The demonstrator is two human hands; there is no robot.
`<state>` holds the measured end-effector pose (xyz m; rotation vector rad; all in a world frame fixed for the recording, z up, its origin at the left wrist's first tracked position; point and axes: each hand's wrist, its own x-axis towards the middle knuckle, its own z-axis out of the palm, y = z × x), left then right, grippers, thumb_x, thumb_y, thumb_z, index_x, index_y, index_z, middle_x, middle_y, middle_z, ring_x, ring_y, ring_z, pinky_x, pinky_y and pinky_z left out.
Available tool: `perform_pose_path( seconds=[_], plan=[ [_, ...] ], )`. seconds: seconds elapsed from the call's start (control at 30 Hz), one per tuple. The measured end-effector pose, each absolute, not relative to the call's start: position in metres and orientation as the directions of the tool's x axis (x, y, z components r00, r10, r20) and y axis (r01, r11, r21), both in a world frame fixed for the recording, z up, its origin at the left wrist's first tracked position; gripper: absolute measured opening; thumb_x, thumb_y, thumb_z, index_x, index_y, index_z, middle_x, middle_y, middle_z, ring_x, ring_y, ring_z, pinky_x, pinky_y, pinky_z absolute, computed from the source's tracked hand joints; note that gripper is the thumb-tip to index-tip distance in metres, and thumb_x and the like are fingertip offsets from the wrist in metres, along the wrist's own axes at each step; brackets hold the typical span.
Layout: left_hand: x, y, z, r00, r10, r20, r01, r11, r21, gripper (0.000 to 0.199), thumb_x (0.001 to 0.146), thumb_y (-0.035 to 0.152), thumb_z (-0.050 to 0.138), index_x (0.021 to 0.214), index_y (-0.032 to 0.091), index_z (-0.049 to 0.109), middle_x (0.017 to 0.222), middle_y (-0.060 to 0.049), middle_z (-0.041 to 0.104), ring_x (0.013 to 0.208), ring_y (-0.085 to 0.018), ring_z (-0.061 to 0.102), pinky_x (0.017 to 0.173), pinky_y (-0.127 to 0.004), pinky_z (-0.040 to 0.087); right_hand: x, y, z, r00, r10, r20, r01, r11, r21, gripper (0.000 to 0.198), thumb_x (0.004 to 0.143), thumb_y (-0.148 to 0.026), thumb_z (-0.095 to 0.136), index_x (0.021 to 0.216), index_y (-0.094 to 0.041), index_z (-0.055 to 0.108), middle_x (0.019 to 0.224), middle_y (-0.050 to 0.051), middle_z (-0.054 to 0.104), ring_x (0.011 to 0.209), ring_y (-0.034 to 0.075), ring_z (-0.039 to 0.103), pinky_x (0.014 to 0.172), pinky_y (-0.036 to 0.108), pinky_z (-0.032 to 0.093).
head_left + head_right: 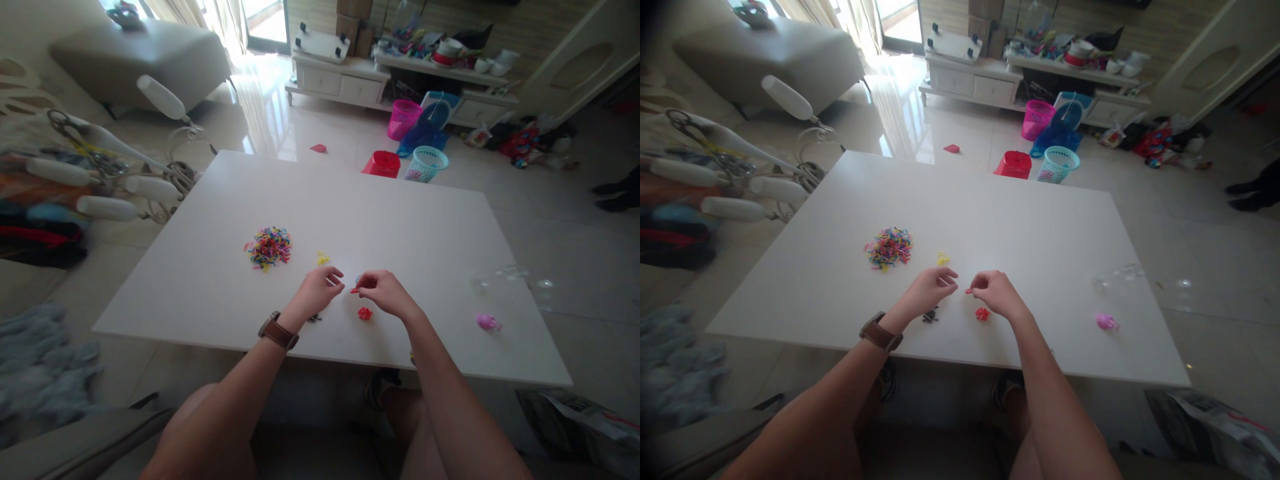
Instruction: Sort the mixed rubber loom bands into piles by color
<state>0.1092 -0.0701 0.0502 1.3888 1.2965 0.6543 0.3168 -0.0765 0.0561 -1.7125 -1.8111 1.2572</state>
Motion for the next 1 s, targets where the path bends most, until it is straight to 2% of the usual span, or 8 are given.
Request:
perform_pose_path(
  seconds=[0.1,0.17,0.37,0.57,0.63,0.8,0.87,1.0],
  plan=[
    [0.107,-0.069,0.047,0.193,0.957,-0.215,0.463,0.105,0.88,0.015,0.076,0.02,0.071,0.09,0.02,0.077,0.079,-0.006,0.073,0.071,-0.02,0.065,0.071,-0.031,0.048,0.325,-0.076,0.05,-0.229,0.865,-0.447,0.808,-0.086,-0.582,0.02,0.07,-0.003,0.062,0.07,-0.017,0.075,0.07,0.002,0.072,0.066,0.014,0.064,0.063,0.023,0.045],
    [0.105,-0.068,0.044,0.179,0.961,-0.213,0.489,0.101,0.866,0.013,0.076,0.021,0.07,0.088,0.021,0.077,0.078,-0.006,0.072,0.072,-0.021,0.064,0.073,-0.032,0.048,0.327,-0.078,0.046,-0.239,0.817,-0.524,0.849,-0.086,-0.521,0.023,0.067,0.001,0.062,0.067,-0.018,0.075,0.068,0.001,0.072,0.065,0.014,0.063,0.061,0.022,0.043],
    [0.099,-0.068,0.04,0.183,0.961,-0.208,0.491,0.094,0.866,0.012,0.076,0.024,0.071,0.087,0.022,0.077,0.08,-0.006,0.073,0.073,-0.02,0.064,0.074,-0.031,0.047,0.326,-0.083,0.035,-0.246,0.758,-0.604,0.866,-0.107,-0.488,0.021,0.065,0.0,0.068,0.063,-0.019,0.076,0.064,0.001,0.071,0.062,0.015,0.063,0.057,0.022,0.041],
    [0.07,-0.059,0.041,0.122,0.971,-0.208,0.683,0.07,0.727,0.01,0.081,0.023,0.067,0.075,0.021,0.076,0.082,-0.009,0.075,0.074,-0.022,0.066,0.073,-0.032,0.048,0.326,-0.081,0.036,-0.227,0.781,-0.581,0.906,-0.05,-0.421,0.021,0.07,-0.001,0.065,0.072,-0.018,0.079,0.074,0.004,0.075,0.069,0.016,0.066,0.064,0.023,0.044],
    [0.049,-0.052,0.04,0.059,0.98,-0.189,0.752,0.081,0.655,0.01,0.08,0.02,0.066,0.078,0.02,0.076,0.087,-0.009,0.076,0.077,-0.022,0.067,0.075,-0.031,0.048,0.325,-0.079,0.037,-0.223,0.809,-0.544,0.906,-0.034,-0.421,0.021,0.071,-0.003,0.067,0.08,-0.017,0.08,0.079,0.005,0.075,0.071,0.016,0.066,0.065,0.023,0.044],
    [-0.008,-0.034,0.035,-0.205,0.966,-0.159,0.859,0.255,0.444,0.018,0.078,0.017,0.067,0.092,0.021,0.077,0.096,-0.01,0.077,0.092,-0.027,0.07,0.083,-0.034,0.05,0.322,-0.077,0.041,-0.226,0.838,-0.496,0.906,-0.007,-0.424,0.028,0.074,-0.007,0.068,0.099,-0.016,0.077,0.085,0.004,0.074,0.07,0.014,0.064,0.066,0.023,0.043],
    [-0.023,-0.03,0.029,-0.234,0.959,-0.161,0.859,0.281,0.429,0.024,0.078,0.019,0.068,0.1,0.021,0.077,0.1,-0.009,0.077,0.094,-0.027,0.07,0.083,-0.034,0.05,0.32,-0.077,0.042,-0.231,0.832,-0.504,0.903,-0.01,-0.43,0.027,0.077,-0.009,0.068,0.102,-0.016,0.076,0.086,0.004,0.075,0.07,0.014,0.063,0.066,0.023,0.042],
    [-0.034,-0.027,0.012,-0.228,0.961,-0.156,0.859,0.274,0.433,0.027,0.081,0.024,0.069,0.106,0.024,0.077,0.106,-0.009,0.076,0.097,-0.027,0.069,0.084,-0.033,0.05,0.318,-0.076,0.043,-0.239,0.83,-0.505,0.899,-0.008,-0.439,0.029,0.079,-0.012,0.067,0.107,-0.016,0.075,0.089,0.005,0.075,0.072,0.014,0.064,0.067,0.023,0.043]
  ],
)
